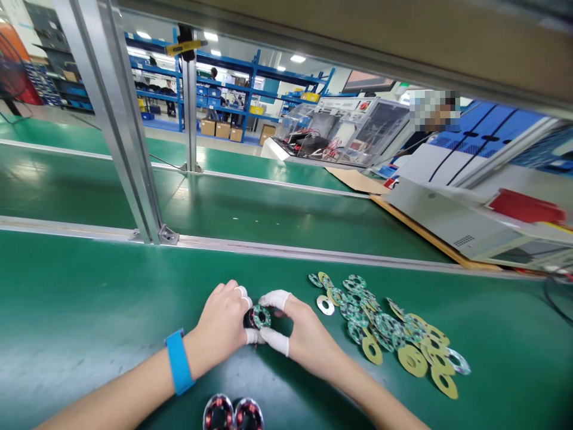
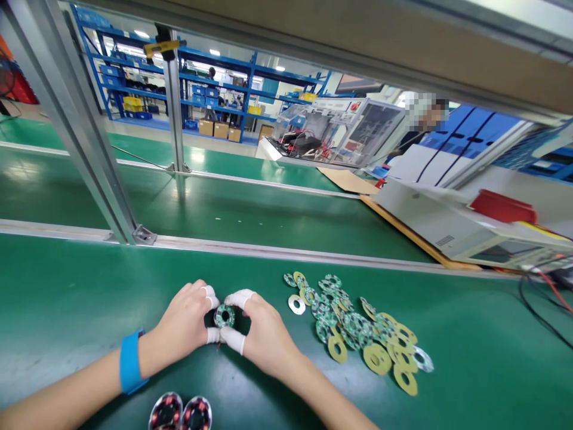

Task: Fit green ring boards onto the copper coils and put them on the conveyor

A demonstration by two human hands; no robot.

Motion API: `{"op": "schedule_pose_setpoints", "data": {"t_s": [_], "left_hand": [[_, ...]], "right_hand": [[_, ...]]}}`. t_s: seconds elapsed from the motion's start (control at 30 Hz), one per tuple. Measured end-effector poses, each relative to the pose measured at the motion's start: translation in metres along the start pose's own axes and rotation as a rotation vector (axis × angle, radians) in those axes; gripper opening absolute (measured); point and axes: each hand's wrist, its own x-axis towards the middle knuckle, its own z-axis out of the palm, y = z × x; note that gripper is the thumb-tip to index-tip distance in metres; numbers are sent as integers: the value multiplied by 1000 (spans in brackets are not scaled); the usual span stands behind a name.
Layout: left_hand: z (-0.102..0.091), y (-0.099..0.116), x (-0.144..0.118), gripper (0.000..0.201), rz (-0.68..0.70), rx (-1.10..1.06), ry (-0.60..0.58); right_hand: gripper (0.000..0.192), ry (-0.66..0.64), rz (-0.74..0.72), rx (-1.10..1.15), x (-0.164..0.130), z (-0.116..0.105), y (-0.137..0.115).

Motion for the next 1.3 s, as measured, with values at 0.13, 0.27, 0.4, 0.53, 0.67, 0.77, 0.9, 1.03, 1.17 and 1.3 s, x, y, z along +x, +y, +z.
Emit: {"op": "schedule_pose_setpoints", "data": {"t_s": [0.13, 0.27, 0.4, 0.53, 0.67, 0.77, 0.9, 1.03, 1.17, 1.3], "left_hand": [[0, 0, 1, 49, -6, -9, 2], [0, 0, 1, 47, -22, -22, 5], [-2, 3, 0, 44, -38, -24, -19], [-12, 5, 0, 45, -99, -110, -47], [-21, 1, 2, 32, -247, -460, -58], [-14, -2, 3, 18, -325, -710, -76], [1, 0, 1, 9, -331, -888, -101], [3, 3, -1, 9, -275, -783, -35], [-2, 6, -1, 12, -254, -663, -1], [-6, 11, -1, 14, -247, -541, 20]], "right_hand": [[30, 29, -36, -82, -3, 0, 0], [29, 66, 27, -128, -2, -16, 3], [26, -35, 211, -416, 0, -27, 14], [35, -88, 223, -447, 1, -30, 20], [20, 24, 193, -171, 1, -25, 9], [14, -39, 321, 187, 2, -11, 1], [13, -45, 417, 331, 4, 6, 0], [11, -32, 444, 357, 7, 10, 2], [8, -26, 433, 390, 7, 11, 3], [7, -21, 429, 393, 6, 14, 4]]}}
